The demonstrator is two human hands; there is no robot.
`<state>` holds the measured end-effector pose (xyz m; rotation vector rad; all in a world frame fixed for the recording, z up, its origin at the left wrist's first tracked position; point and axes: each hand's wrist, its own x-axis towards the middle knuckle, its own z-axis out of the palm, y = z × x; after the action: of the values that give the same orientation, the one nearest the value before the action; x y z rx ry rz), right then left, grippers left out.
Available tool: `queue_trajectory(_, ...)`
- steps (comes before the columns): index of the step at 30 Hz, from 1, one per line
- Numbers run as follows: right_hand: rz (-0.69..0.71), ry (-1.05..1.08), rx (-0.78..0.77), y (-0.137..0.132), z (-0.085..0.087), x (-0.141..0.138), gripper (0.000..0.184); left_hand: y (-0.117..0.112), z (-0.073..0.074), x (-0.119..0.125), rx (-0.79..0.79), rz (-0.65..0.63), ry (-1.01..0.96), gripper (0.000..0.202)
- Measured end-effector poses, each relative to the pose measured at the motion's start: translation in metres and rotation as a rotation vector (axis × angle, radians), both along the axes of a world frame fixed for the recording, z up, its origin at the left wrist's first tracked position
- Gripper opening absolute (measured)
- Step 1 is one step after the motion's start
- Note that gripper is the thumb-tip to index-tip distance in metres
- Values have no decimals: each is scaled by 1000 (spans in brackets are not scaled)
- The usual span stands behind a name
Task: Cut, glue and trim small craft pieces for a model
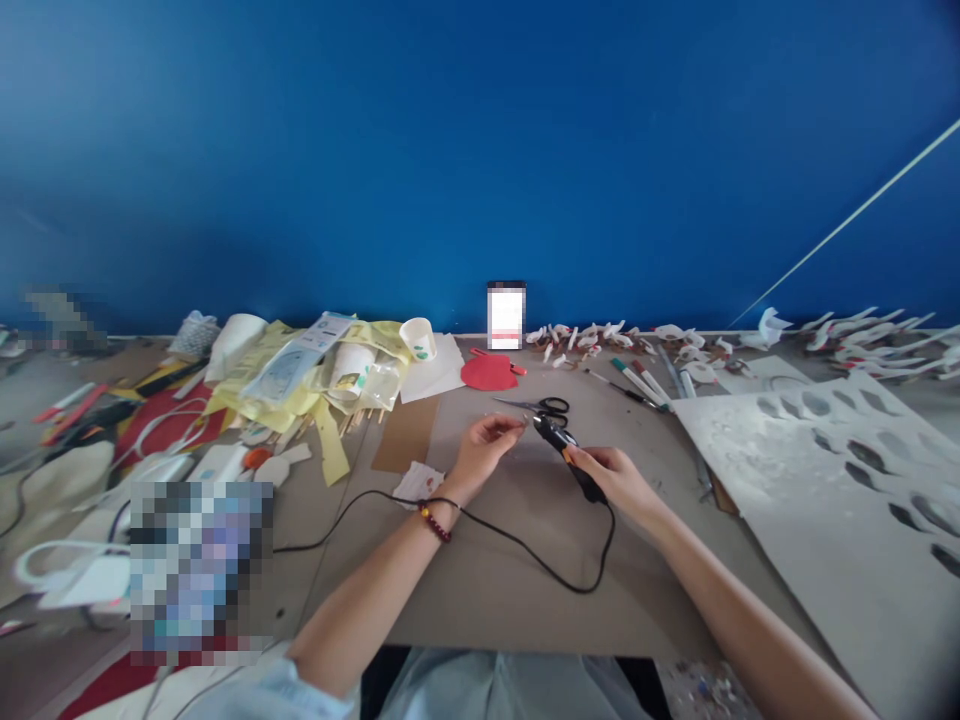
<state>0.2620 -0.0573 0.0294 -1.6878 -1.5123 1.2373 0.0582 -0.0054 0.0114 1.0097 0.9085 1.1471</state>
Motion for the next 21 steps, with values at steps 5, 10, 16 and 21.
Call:
queue_trajectory(5,-6,-27,29,0,-1,0,58,-2,5,0,-13,1,1,25)
queue_trajectory(10,10,-125,71,0,1,0,57,-3,7,1,-30,13,-13,26)
queue_trajectory(16,16,-187,122,0,-1,0,59,-3,7,0,-25,-2,-38,25)
queue_trajectory(21,29,-205,136,0,-2,0,59,-3,7,0,-31,5,-29,26)
